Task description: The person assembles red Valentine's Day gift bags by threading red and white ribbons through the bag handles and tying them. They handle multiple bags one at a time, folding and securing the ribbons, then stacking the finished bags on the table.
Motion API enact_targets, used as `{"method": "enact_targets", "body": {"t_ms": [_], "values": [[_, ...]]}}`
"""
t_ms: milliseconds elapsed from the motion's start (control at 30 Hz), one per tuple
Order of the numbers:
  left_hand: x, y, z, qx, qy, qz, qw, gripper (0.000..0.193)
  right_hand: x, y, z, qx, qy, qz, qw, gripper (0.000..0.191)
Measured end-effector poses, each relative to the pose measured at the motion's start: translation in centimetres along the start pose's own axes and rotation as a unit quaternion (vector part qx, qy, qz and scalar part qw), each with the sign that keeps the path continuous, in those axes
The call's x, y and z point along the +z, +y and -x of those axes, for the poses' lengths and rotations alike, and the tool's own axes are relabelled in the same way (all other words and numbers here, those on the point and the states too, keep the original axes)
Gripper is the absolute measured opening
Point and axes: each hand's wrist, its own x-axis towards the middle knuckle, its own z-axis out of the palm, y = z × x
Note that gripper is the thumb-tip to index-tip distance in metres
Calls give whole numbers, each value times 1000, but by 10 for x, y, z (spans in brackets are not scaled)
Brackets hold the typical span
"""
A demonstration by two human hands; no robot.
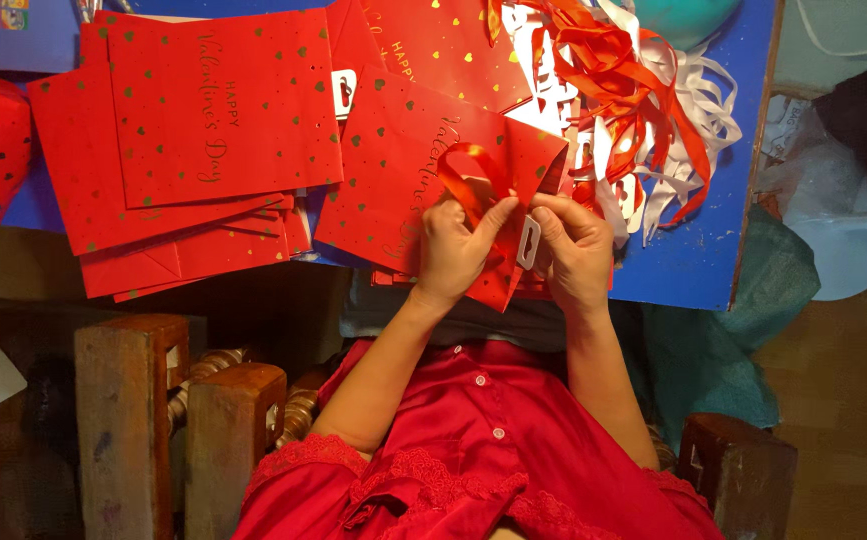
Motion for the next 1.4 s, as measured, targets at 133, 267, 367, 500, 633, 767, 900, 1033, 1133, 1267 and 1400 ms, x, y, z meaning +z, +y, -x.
{"method": "enact_targets", "body": {"t_ms": [133,267,367,500,633,767,900,1033,1133,1267,1400], "values": [[3,-6,7,-7,28,113,993,24,1,-1,1,-17,-11,27,999,22],[0,-10,9,-46,26,122,991,30,2,-1,1,-16,-4,44,999,24],[1,-6,7,-43,27,131,990,29,3,-1,2,-12,7,50,999,26],[-2,2,3,76,26,6,997,33,5,-5,2,-7,2,62,998,26],[-1,4,2,79,28,-1,996,23,11,-9,3,-15,1,80,997,26],[2,3,8,1,28,93,995,19,16,-12,5,-23,-9,103,994,25],[2,0,8,24,26,137,990,19,16,-8,4,-31,-12,135,990,15],[1,2,6,12,26,121,992,21,12,0,2,-46,4,143,989,8],[-1,5,3,38,27,66,997,23,10,4,0,-102,-14,111,989,10],[0,9,-2,71,11,19,997,24,13,1,0,-60,11,87,994,9],[0,12,0,24,11,36,999,19,20,-2,0,-52,31,74,995,10]]}}
